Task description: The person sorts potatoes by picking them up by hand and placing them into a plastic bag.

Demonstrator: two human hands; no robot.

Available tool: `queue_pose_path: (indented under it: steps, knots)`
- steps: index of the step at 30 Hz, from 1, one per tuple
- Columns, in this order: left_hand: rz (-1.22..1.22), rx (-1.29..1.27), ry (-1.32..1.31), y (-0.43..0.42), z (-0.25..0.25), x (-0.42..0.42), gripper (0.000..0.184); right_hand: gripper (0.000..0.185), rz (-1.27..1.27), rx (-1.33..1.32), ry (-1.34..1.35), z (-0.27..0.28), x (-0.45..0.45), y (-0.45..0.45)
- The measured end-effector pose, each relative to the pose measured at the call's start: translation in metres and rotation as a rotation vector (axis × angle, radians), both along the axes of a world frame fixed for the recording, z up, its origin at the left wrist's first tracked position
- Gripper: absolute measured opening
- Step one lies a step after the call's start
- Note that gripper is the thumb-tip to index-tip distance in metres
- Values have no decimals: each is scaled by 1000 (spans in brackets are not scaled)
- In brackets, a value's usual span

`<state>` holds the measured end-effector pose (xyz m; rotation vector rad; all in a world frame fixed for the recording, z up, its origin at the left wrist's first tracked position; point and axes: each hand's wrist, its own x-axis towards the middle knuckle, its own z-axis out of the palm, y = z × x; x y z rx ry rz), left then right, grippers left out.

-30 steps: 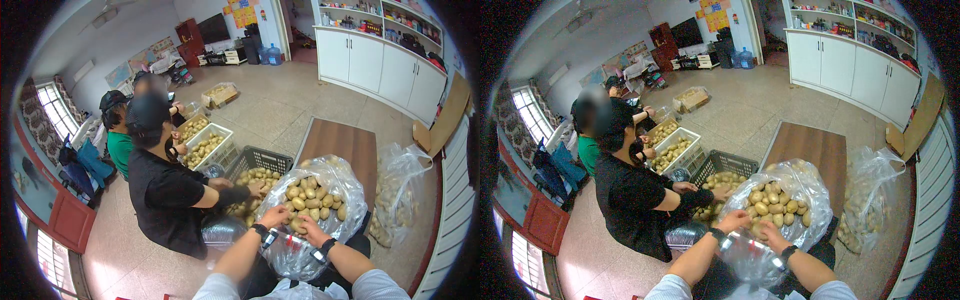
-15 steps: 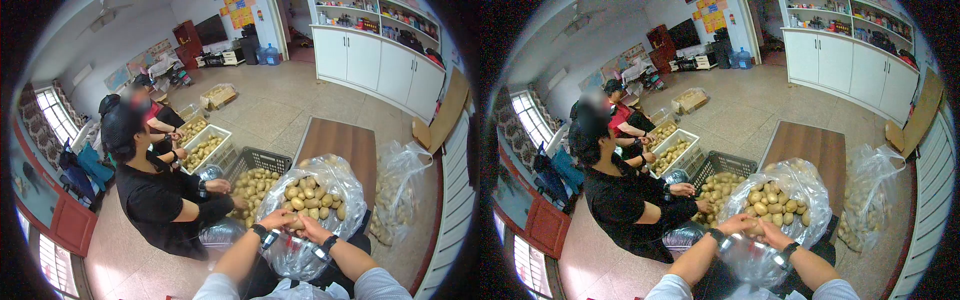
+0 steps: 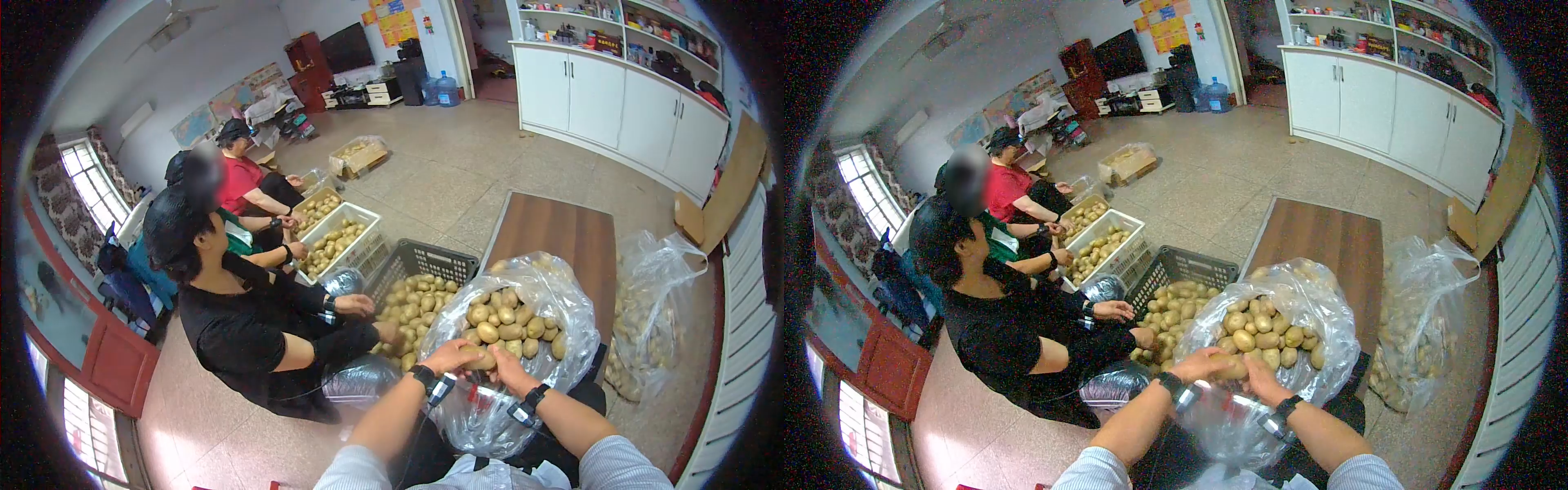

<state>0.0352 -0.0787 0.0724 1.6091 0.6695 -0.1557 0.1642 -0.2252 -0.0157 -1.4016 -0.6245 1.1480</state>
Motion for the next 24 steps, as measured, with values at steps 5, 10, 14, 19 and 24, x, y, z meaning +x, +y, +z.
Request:
queue_pose_path:
  steps: [5,10,14,19,24]
  knots:
    - [207,-265,-96,14,-13,-4,51,37,46,18,-426,-17,3,-6]
    - [491,-279,-285,27,-20,-16,44,32,269,27,-1055,-4,-8,-23]
    - [425,175,-554,52,-57,-33,42,37,301,-6,-1073,-3,-17,-23]
    - [791,-240,-443,60,-52,-46,39,39,356,-43,-1239,-1,-22,-16]
    - [898,-416,-346,82,-60,-61,35,33,343,-100,-1358,-3,-13,-18]
